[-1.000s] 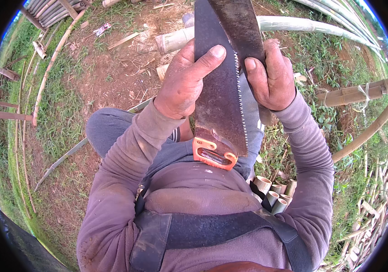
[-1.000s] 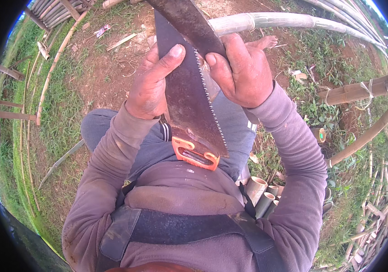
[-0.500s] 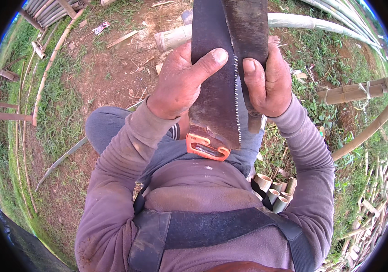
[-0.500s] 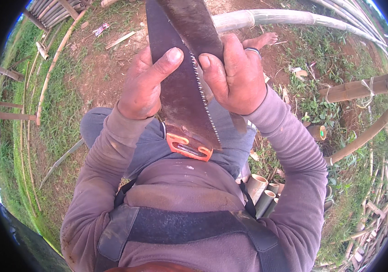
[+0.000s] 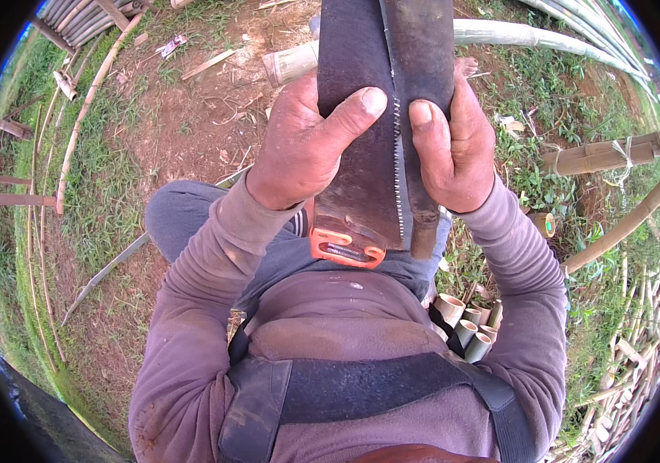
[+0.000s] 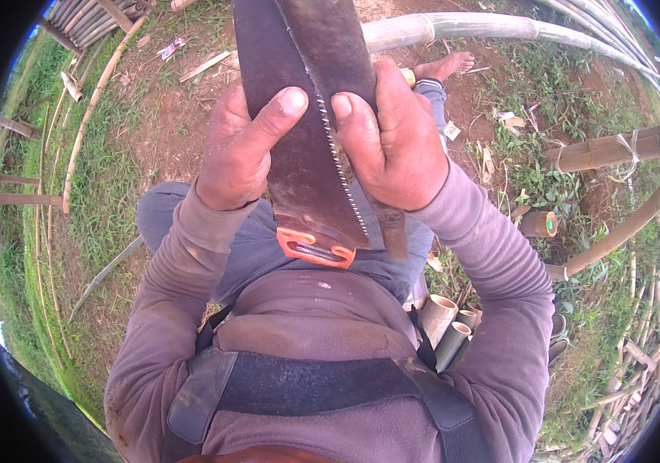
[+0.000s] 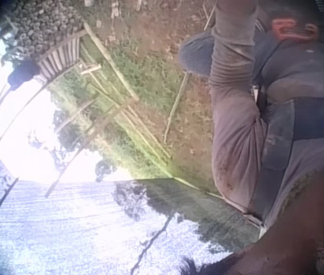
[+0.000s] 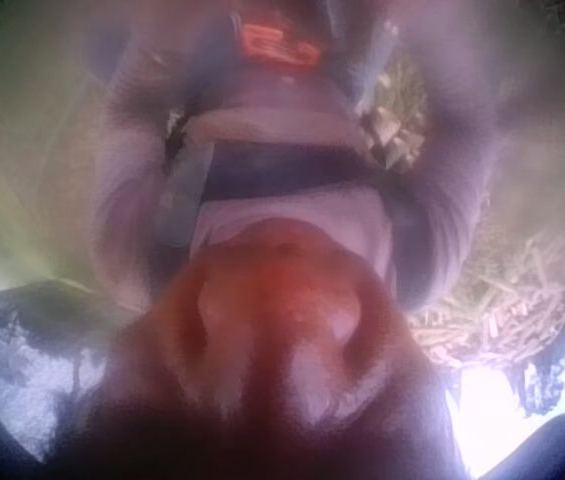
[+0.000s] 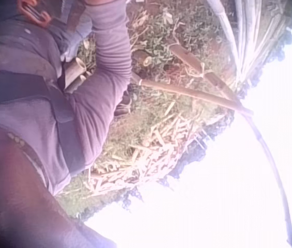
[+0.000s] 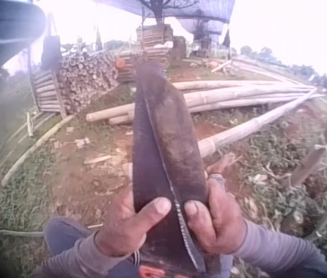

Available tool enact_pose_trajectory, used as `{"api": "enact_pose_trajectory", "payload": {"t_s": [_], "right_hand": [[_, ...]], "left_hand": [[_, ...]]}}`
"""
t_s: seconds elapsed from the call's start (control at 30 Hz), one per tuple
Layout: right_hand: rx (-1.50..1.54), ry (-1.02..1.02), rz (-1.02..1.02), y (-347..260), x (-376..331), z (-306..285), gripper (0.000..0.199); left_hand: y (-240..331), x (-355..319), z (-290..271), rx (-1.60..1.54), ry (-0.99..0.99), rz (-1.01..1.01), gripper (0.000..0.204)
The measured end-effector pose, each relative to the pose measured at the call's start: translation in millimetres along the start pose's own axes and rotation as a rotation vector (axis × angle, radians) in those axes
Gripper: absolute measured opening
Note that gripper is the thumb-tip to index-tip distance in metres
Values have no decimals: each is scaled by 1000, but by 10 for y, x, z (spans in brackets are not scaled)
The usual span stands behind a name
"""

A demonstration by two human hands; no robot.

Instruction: The person uses a hand saw to cut a long bamboo pole into shorter sections. They position the bamboo on a wooden support, saw through it, and then inspect the saw blade closely.

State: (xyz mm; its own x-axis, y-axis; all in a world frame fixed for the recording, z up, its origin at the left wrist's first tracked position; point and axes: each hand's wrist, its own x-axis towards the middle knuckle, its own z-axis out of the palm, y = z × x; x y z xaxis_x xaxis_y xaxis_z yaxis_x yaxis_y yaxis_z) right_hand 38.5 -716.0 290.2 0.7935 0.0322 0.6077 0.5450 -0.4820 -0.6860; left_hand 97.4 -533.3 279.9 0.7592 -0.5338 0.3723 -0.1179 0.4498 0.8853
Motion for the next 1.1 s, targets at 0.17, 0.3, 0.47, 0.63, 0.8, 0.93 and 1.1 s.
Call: {"api": "enact_pose_trajectory", "payload": {"t_s": [0.17, 0.3, 0.47, 0.63, 0.8, 0.93, 1.1], "right_hand": [[-117, 5, -92, 116, -44, -18, 16], [-168, -34, -60, 218, -72, -63, 16], [-212, -14, -136, 251, -13, -107, 17], [-157, -6, -147, 213, 69, -149, 17], [-217, -53, -161, 202, 79, -178, 18], [-250, -40, -179, 226, 92, -194, 19], [-261, -47, -145, 194, 85, -194, 20]], "left_hand": [[-27, -22, -11, 38, -8, -52, 32], [-38, 8, -72, -71, -28, -181, 34], [-91, 13, -51, -125, -18, -143, 36], [-80, 15, -67, -132, -9, -177, 35], [-67, 24, -90, -162, -26, -186, 40], [-56, 27, -80, -142, -28, -186, 36], [-62, 36, -72, -124, -23, -162, 34]]}}
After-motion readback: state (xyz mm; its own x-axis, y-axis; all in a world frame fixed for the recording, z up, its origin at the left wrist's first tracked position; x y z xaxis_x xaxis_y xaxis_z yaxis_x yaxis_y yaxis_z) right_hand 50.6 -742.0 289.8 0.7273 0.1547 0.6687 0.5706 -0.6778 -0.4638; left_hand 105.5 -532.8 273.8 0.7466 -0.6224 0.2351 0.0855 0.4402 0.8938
